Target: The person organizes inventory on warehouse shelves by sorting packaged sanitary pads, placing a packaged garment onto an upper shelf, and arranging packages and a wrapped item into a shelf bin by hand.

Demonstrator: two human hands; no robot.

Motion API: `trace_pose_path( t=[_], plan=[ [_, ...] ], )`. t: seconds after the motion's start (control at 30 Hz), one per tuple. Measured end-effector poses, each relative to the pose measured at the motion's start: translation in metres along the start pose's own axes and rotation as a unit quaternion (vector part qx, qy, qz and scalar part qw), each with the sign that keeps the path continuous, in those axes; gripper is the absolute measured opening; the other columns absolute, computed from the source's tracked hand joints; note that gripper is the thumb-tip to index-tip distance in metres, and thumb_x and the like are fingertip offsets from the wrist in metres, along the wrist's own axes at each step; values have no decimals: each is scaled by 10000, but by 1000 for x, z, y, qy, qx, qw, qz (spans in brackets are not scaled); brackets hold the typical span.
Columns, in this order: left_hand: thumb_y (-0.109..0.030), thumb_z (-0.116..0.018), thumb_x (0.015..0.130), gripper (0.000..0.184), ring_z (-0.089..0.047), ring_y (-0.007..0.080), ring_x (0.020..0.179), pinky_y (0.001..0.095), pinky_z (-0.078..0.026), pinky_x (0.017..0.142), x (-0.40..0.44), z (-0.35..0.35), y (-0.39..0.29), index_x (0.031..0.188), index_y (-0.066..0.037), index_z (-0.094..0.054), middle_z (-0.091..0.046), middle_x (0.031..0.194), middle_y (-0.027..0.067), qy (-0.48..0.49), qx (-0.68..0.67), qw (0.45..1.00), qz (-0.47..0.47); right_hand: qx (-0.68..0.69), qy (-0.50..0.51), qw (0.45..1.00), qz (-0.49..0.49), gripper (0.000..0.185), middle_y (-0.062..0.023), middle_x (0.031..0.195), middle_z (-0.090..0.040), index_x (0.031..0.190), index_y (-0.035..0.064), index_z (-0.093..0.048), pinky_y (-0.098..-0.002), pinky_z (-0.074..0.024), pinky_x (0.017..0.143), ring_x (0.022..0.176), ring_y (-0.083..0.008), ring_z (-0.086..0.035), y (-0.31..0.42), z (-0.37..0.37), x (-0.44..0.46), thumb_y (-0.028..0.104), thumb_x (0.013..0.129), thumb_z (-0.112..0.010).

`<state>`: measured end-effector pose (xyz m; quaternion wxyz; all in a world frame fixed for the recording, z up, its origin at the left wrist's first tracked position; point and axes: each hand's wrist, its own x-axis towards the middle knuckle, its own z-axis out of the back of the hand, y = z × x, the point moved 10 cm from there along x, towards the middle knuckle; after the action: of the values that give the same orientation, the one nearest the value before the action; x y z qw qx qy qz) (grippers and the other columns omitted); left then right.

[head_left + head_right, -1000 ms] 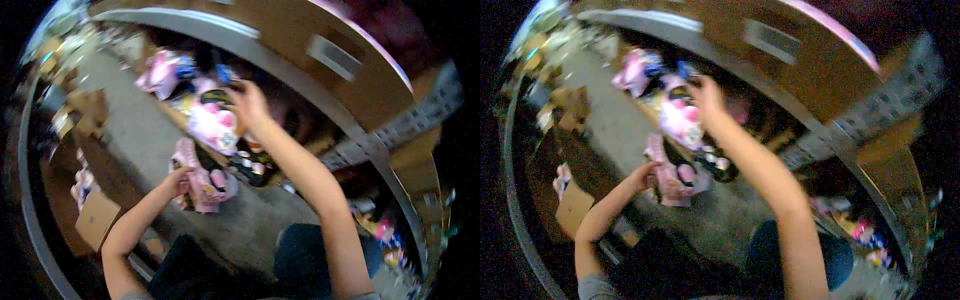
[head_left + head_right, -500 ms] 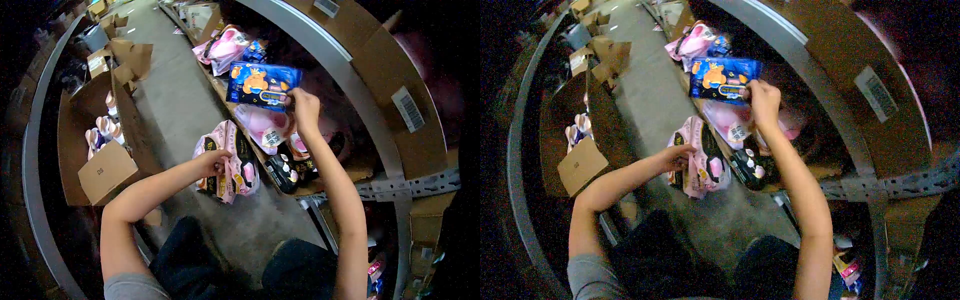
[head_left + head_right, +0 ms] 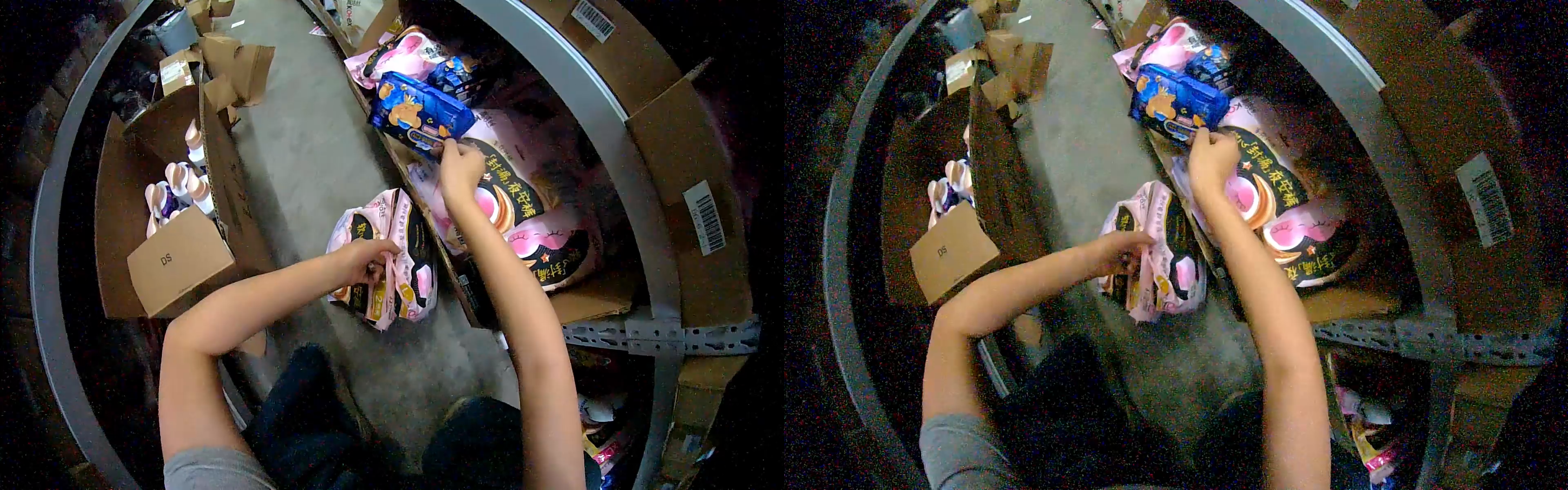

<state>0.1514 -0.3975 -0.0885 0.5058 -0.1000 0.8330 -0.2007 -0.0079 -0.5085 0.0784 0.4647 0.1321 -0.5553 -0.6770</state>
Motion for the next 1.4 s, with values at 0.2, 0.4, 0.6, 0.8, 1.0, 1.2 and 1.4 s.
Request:
trace_pose_path(
  t=[0.2, 0.4, 0.6, 0.8, 1.0, 1.2, 1.4],
  plan=[
    [-211, -598, 626, 155, -367, 96, 473, 214, -288, 416, 0, 4, -3, 632, -105, -485, -423, 556, -6, 2, 36, 999, 6, -55, 44, 997, -20, 268, -164, 553, -543, 535, -17, -570, -378, -400, 611, 570, -316, -519, -23, -36, -21, 193, 665, -465],
    [-263, -629, 606, 195, -415, 101, 500, 204, -309, 421, 1, 6, -3, 654, -123, -503, -460, 599, -3, -11, 32, 999, -1, -86, 247, 946, -193, 358, -142, 624, -573, 554, 56, -605, -349, -414, 649, 631, -317, -538, -57, -58, -25, 272, 712, -368],
    [-153, -586, 636, 123, -327, 82, 440, 206, -255, 399, -14, -1, -10, 628, -98, -476, -423, 544, -13, -27, 7, 1000, -7, -45, 155, 979, -122, 363, -215, 588, -523, 594, -27, -558, -396, -379, 593, 603, -341, -527, -52, -54, -15, 286, 734, -439],
    [-133, -581, 640, 114, -285, 85, 417, 212, -223, 385, -13, -3, -13, 651, -92, -475, -404, 525, -8, 12, -26, 1000, -5, -206, 321, 923, 47, 351, -201, 619, -543, 698, -43, -561, -329, -416, 595, 610, -269, -551, -7, -50, -21, 295, 721, -472],
    [-153, -586, 638, 132, -291, 80, 420, 212, -229, 390, -4, 3, -11, 667, -83, -478, -398, 520, -4, -16, 8, 1000, 1, -386, 127, 913, 22, 411, -218, 834, -543, 896, -34, -527, -343, -413, 676, 766, -310, -540, 13, 80, 56, 321, 689, -523],
    [-174, -575, 643, 122, -330, 75, 440, 193, -251, 397, -5, -1, -18, 649, -97, -481, -452, 559, -3, -24, 39, 999, 2, -423, 147, 894, 19, 415, -214, 836, -538, 857, -33, -530, -346, -412, 681, 779, -333, -526, 18, 102, 46, 330, 657, -564],
    [-170, -584, 639, 132, -330, 72, 443, 189, -267, 392, -8, 1, -18, 640, -96, -474, -440, 554, -2, -47, 51, 998, 11, -543, 506, 670, 20, 451, -197, 904, -519, 893, -8, -515, -369, -410, 726, 826, -307, -515, 7, 64, -65, 223, 540, -675]
  ],
)
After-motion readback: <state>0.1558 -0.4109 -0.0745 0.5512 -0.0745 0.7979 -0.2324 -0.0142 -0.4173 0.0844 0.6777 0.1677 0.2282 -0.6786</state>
